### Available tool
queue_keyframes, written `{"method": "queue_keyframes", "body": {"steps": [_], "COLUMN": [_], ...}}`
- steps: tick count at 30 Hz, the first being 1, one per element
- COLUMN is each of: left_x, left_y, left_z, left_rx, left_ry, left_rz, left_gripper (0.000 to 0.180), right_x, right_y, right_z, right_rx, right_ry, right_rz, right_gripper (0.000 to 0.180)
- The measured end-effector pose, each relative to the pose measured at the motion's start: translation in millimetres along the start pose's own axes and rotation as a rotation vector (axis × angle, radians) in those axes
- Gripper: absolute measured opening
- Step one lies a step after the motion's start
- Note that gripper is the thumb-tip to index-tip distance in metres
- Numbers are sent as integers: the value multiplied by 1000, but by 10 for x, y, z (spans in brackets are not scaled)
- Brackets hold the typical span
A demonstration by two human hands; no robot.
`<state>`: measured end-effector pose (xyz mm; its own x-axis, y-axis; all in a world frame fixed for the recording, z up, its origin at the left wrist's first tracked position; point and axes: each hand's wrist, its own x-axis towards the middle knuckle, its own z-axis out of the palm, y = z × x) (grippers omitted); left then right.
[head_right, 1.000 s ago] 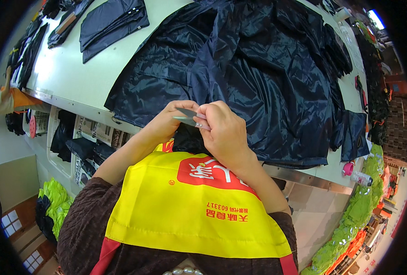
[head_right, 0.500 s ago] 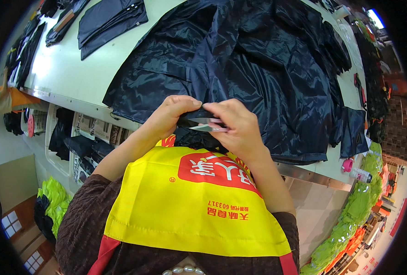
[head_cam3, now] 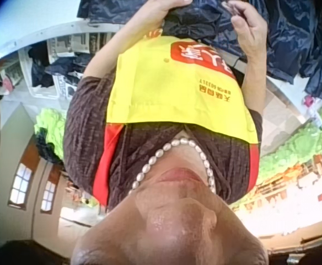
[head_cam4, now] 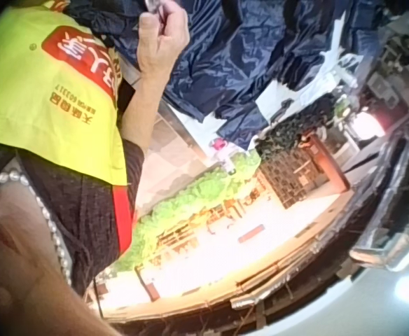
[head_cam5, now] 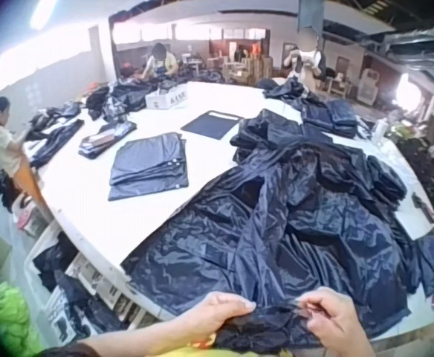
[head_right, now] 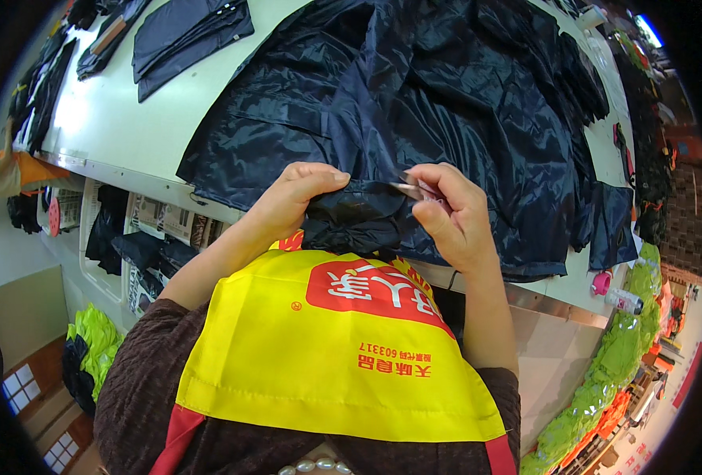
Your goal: The person folds a black jacket on a table, aligns the edges, zips it closed, and folds it into a compact rectangle. The folded jacket is then placed into a plastic bag and set aside.
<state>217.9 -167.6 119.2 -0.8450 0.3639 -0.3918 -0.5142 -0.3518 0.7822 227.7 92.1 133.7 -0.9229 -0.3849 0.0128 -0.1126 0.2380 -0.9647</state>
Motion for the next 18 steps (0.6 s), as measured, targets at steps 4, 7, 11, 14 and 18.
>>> {"method": "queue_keyframes", "body": {"steps": [4, 7, 11, 14, 18], "left_x": [19, 26, 10, 9, 25], "left_y": [25, 22, 55, 55, 41], "left_z": [-3, -9, 25, 31, 24], "left_rx": [-23, -56, -33, -19, -6], "left_ry": [-24, -50, -37, -44, -72], "left_rz": [-31, -44, -57, -52, -72], "left_gripper": [15, 16, 16, 16, 16], "right_x": [-25, -22, 9, 44, 70], "right_y": [-7, 12, 36, 76, 116], "right_z": [-55, -40, -15, 14, 41], "right_rx": [40, 58, 80, 100, 131], "right_ry": [-47, -61, -73, -74, -65], "right_rz": [5, 9, 11, 12, 24], "right_gripper": [11, 11, 12, 12, 13]}}
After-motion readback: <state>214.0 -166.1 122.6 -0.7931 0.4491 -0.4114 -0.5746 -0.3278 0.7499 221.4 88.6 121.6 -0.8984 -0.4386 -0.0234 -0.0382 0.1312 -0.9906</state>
